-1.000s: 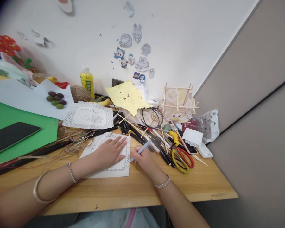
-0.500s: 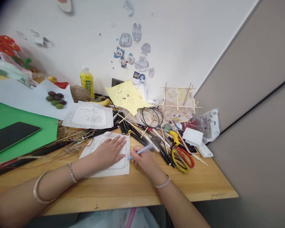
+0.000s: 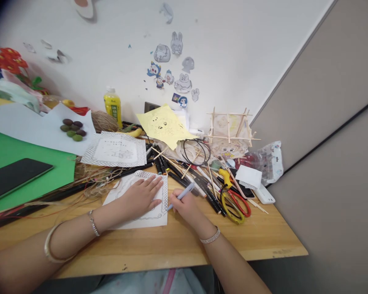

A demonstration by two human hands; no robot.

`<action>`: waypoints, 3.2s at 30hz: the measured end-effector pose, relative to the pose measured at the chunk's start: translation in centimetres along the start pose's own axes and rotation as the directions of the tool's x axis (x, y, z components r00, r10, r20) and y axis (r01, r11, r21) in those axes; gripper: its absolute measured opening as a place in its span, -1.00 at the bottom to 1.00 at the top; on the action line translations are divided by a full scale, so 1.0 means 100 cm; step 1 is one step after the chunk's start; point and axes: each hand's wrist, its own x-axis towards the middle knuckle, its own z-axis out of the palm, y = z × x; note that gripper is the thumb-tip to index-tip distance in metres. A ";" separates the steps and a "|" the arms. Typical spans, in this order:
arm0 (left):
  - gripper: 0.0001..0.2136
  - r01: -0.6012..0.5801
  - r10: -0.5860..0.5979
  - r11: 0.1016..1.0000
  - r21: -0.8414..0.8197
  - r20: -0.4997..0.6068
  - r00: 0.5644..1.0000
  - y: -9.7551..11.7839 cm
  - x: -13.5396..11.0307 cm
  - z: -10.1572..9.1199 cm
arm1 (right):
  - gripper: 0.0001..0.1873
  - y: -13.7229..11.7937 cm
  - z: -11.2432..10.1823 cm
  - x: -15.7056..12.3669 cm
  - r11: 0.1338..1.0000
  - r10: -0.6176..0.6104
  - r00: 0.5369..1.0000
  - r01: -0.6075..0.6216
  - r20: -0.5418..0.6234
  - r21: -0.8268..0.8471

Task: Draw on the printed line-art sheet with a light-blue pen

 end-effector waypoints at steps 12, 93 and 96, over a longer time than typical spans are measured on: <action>-0.48 0.024 -0.025 1.000 -0.003 -0.005 1.000 0.000 0.001 0.001 | -0.65 0.001 0.001 -0.001 0.999 -0.002 1.000 0.002 -0.005 0.045; -0.49 0.077 -0.079 0.996 -0.039 -0.036 0.996 -0.001 0.002 0.005 | -0.66 0.001 -0.002 -0.005 0.997 0.046 0.999 -0.047 0.025 0.054; -0.42 0.056 -0.060 0.997 -0.053 -0.072 0.996 -0.001 0.001 0.007 | -0.64 0.004 -0.001 -0.004 0.997 0.041 0.999 -0.041 -0.006 0.068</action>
